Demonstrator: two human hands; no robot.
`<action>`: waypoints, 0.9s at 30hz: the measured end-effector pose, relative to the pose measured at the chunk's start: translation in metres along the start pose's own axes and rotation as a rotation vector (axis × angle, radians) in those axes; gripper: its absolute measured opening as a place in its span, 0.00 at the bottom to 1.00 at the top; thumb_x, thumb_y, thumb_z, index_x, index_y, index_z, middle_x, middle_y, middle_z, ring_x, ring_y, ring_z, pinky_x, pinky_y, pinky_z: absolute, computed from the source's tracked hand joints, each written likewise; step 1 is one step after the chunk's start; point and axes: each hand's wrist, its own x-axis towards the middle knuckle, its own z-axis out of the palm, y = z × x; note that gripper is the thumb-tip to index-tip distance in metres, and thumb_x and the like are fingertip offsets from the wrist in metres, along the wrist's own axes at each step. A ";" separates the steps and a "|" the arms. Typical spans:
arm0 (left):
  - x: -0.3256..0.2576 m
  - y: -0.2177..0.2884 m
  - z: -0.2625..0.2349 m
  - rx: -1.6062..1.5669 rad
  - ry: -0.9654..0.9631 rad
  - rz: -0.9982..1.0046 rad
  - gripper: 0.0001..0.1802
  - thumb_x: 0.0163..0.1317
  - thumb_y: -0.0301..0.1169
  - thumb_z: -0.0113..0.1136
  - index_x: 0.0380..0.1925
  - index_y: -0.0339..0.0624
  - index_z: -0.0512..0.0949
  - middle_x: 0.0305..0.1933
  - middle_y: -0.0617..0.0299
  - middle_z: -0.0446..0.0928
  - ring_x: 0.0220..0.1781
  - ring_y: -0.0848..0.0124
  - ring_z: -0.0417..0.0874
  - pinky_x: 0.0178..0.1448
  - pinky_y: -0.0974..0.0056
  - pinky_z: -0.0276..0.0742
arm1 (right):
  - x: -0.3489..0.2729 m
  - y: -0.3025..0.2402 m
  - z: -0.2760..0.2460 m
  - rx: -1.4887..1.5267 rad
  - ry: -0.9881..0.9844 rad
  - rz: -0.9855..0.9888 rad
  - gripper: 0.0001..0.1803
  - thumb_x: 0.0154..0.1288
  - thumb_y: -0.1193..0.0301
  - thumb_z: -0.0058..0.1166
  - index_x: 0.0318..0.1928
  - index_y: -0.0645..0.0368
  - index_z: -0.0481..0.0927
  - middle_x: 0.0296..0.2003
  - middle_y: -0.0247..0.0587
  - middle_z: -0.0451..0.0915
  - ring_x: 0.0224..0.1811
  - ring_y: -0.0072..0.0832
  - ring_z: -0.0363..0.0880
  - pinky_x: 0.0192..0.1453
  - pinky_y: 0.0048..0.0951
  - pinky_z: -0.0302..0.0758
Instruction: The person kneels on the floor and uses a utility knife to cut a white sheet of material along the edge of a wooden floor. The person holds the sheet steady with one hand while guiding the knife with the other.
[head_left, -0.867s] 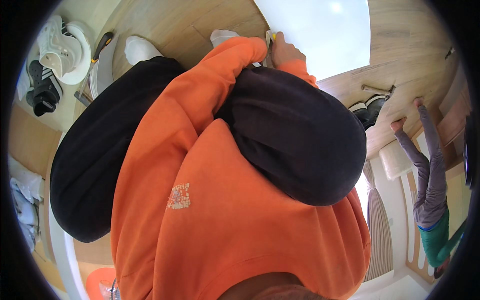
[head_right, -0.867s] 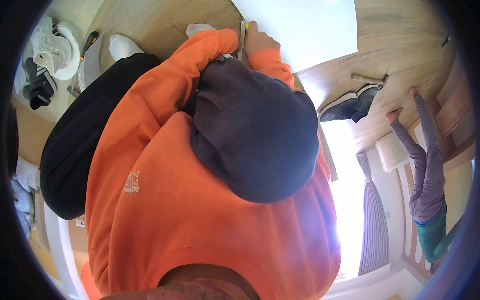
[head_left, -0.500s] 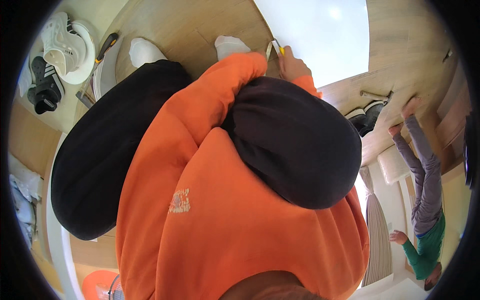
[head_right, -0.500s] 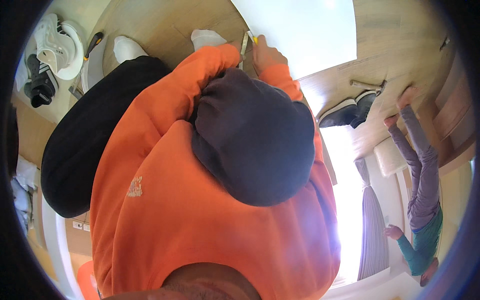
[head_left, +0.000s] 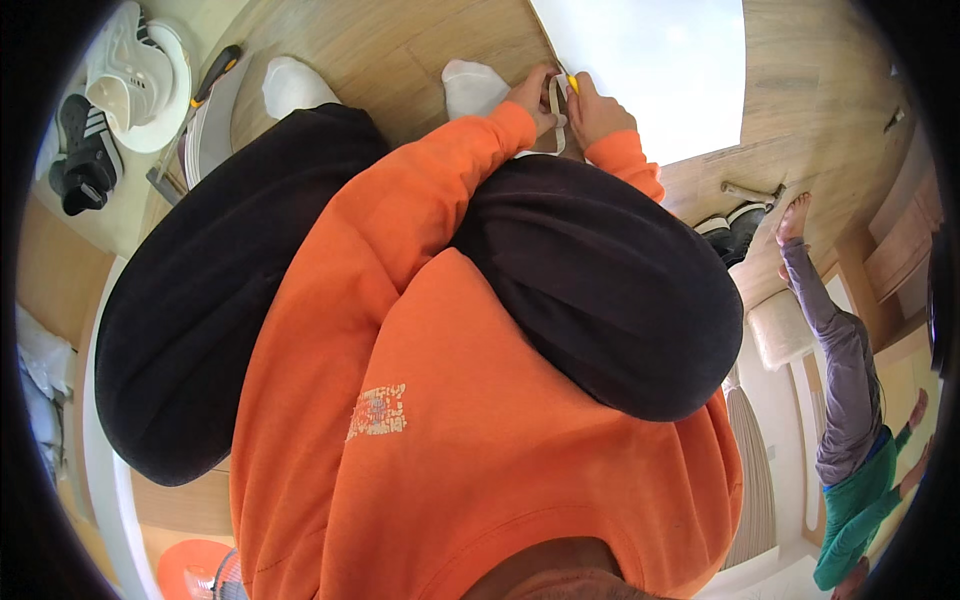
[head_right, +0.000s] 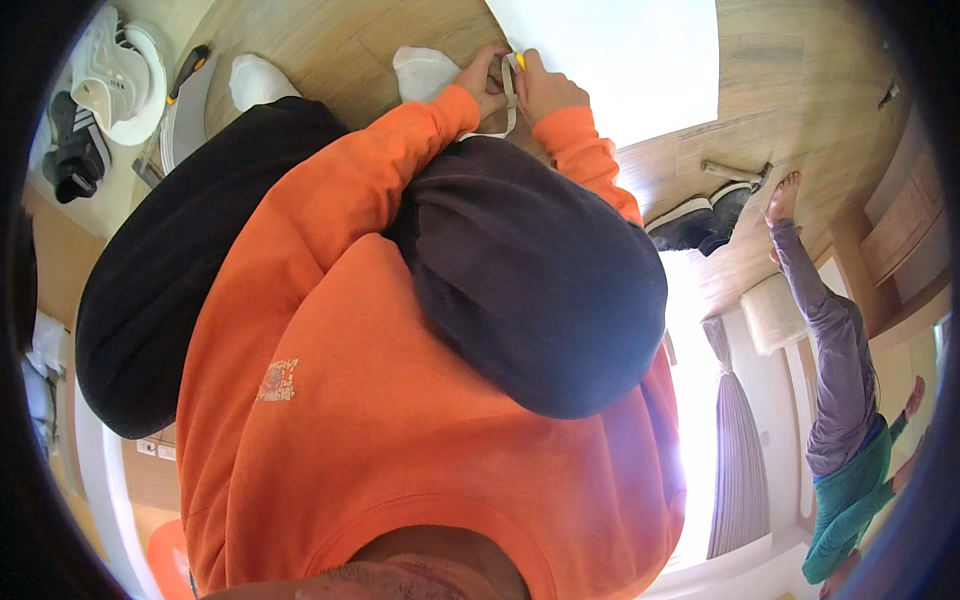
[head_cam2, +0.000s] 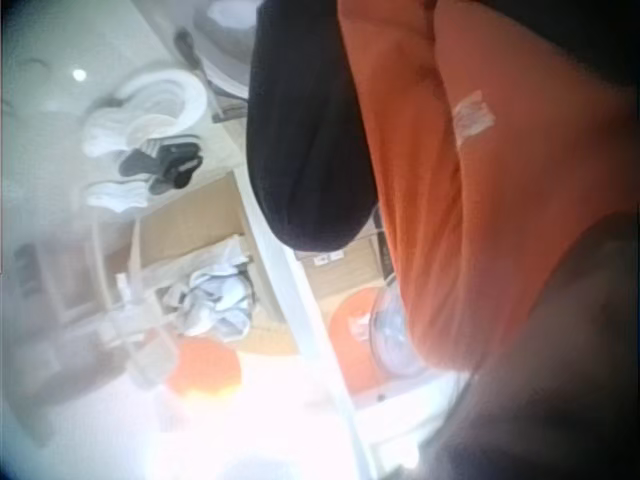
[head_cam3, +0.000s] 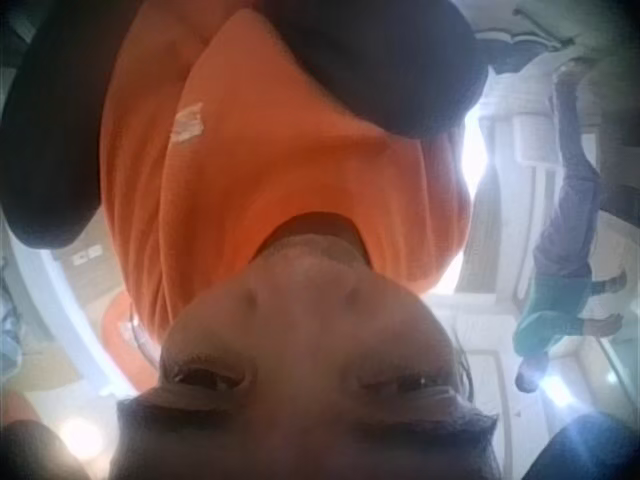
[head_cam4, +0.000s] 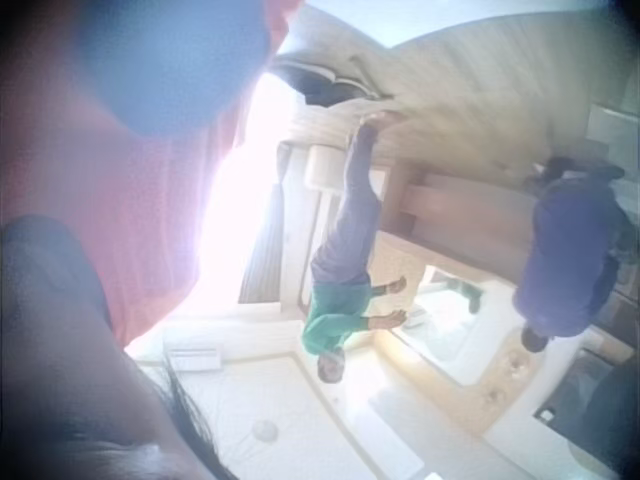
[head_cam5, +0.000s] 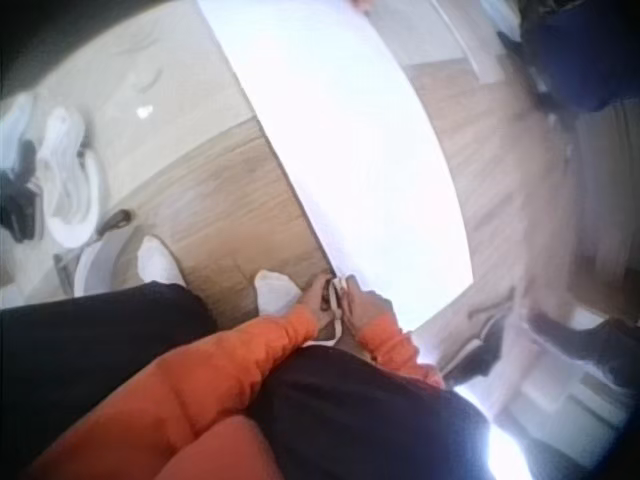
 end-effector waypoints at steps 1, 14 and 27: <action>0.000 0.001 -0.001 -0.030 0.010 -0.009 0.38 0.44 0.23 0.66 0.56 0.43 0.58 0.40 0.53 0.74 0.40 0.63 0.79 0.45 0.61 0.76 | 0.002 -0.002 0.000 -0.019 -0.006 -0.008 0.14 0.68 0.54 0.33 0.41 0.49 0.63 0.23 0.54 0.79 0.27 0.54 0.78 0.29 0.51 0.72; 0.003 -0.021 0.006 0.098 0.162 -0.042 0.24 0.45 0.22 0.63 0.44 0.40 0.69 0.34 0.57 0.77 0.34 0.66 0.79 0.40 0.64 0.77 | 0.007 -0.012 0.010 -0.115 0.031 0.036 0.13 0.67 0.56 0.36 0.44 0.48 0.64 0.24 0.55 0.79 0.29 0.56 0.78 0.32 0.53 0.72; 0.022 -0.024 0.012 -0.067 0.047 -0.100 0.19 0.43 0.19 0.60 0.39 0.39 0.70 0.33 0.55 0.79 0.35 0.66 0.80 0.39 0.64 0.77 | 0.006 -0.018 0.001 -0.124 -0.026 0.129 0.13 0.67 0.57 0.36 0.44 0.50 0.64 0.29 0.55 0.80 0.35 0.56 0.78 0.36 0.53 0.72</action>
